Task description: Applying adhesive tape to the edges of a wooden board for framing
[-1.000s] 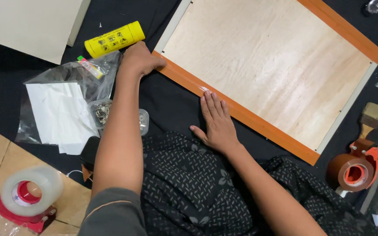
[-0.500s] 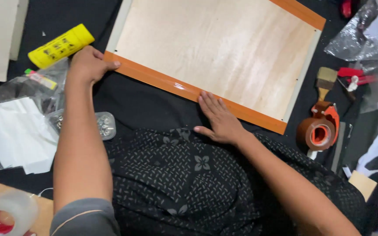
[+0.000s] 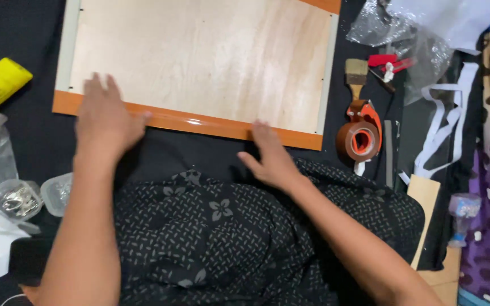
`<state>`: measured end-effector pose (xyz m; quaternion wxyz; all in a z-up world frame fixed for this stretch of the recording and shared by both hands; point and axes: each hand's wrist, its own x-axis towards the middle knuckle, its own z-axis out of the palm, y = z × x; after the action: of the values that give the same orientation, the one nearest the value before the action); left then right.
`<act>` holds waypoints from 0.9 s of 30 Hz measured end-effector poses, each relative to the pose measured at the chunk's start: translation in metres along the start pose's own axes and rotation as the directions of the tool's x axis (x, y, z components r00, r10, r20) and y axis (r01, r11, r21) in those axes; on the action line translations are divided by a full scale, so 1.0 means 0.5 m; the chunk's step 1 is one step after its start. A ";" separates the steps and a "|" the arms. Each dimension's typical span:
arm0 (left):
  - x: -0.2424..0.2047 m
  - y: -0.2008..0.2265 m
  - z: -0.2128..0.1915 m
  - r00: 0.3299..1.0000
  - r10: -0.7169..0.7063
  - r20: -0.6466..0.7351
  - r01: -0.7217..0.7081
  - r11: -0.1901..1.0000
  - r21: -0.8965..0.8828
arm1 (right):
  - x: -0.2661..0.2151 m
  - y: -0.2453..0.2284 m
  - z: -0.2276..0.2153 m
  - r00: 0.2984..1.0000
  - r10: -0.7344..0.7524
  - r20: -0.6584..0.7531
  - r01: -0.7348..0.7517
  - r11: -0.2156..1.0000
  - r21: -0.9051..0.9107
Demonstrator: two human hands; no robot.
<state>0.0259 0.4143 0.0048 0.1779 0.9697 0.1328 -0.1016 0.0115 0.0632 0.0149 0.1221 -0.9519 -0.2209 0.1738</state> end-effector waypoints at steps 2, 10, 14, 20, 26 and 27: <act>-0.034 0.095 0.028 0.970 0.039 0.242 -0.027 0.998 -0.056 | 0.016 -0.054 0.035 0.998 -0.033 0.052 0.031 0.999 0.042; -0.058 0.122 0.042 0.878 0.320 0.356 -0.265 0.944 -0.195 | -0.072 0.096 -0.059 0.945 0.328 -0.010 -0.322 0.932 0.169; -0.096 0.126 -0.090 0.987 0.138 0.077 -0.127 0.983 -0.129 | -0.210 0.383 -0.111 0.750 0.427 -0.505 -0.468 0.882 0.051; -0.140 0.098 -0.069 0.880 0.229 -0.416 -0.261 0.965 -0.020 | -0.259 0.569 -0.106 0.497 0.862 0.099 -0.866 0.487 0.110; -0.120 0.067 -0.028 0.987 0.055 -0.154 -0.070 0.993 -0.095 | -0.251 0.608 -0.069 0.527 0.845 0.090 -0.837 0.534 -0.119; -0.114 0.049 -0.024 0.993 0.028 -0.118 -0.052 0.978 -0.202 | -0.263 0.599 -0.086 0.478 0.878 0.032 -0.864 0.477 -0.159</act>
<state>-0.0188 0.3842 0.0373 0.2707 0.9530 0.1331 -0.0281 0.0304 -0.2658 -0.0023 -0.0532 -0.9265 0.2767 0.2495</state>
